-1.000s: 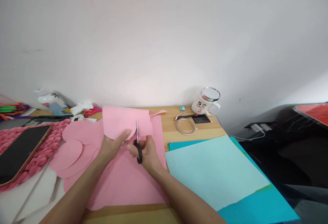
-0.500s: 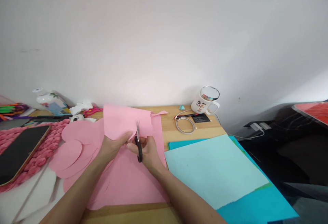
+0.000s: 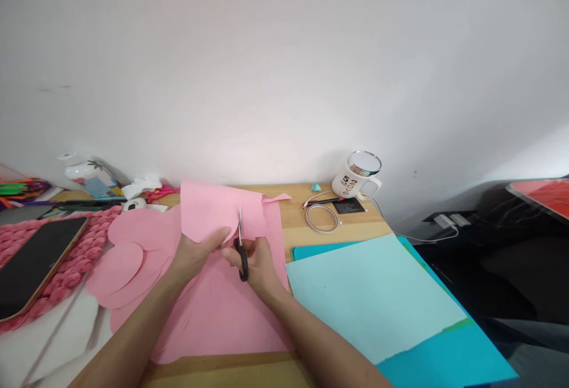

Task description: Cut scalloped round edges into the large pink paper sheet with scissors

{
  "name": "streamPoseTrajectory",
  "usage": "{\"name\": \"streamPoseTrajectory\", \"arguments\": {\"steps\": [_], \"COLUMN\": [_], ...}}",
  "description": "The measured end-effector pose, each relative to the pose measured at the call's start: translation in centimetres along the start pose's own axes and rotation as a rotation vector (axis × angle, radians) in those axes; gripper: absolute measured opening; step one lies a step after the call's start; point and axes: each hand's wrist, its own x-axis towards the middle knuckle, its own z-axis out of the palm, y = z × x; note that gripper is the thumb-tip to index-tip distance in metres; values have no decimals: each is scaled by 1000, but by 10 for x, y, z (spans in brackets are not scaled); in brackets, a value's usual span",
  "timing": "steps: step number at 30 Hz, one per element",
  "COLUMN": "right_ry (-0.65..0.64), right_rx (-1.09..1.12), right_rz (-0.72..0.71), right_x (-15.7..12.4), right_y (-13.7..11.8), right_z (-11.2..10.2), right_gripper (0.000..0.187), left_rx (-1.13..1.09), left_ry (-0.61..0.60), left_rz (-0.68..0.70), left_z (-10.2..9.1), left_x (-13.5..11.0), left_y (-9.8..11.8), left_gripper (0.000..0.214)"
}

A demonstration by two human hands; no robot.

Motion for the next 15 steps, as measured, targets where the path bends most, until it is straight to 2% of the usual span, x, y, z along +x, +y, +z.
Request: {"name": "streamPoseTrajectory", "arguments": {"steps": [7,15], "right_ry": [0,-18], "right_rx": [27,-13], "right_rz": [-20,5], "right_x": [-1,-2], "right_y": [-1,-1], "right_z": [0,-2], "right_gripper": [24,31], "left_rx": [-21,-40], "left_ry": [-15,-28], "left_rz": [27,50], "left_z": [-1,-2], "left_x": [0,1], "left_y": [-1,-1], "left_gripper": [13,15]}}
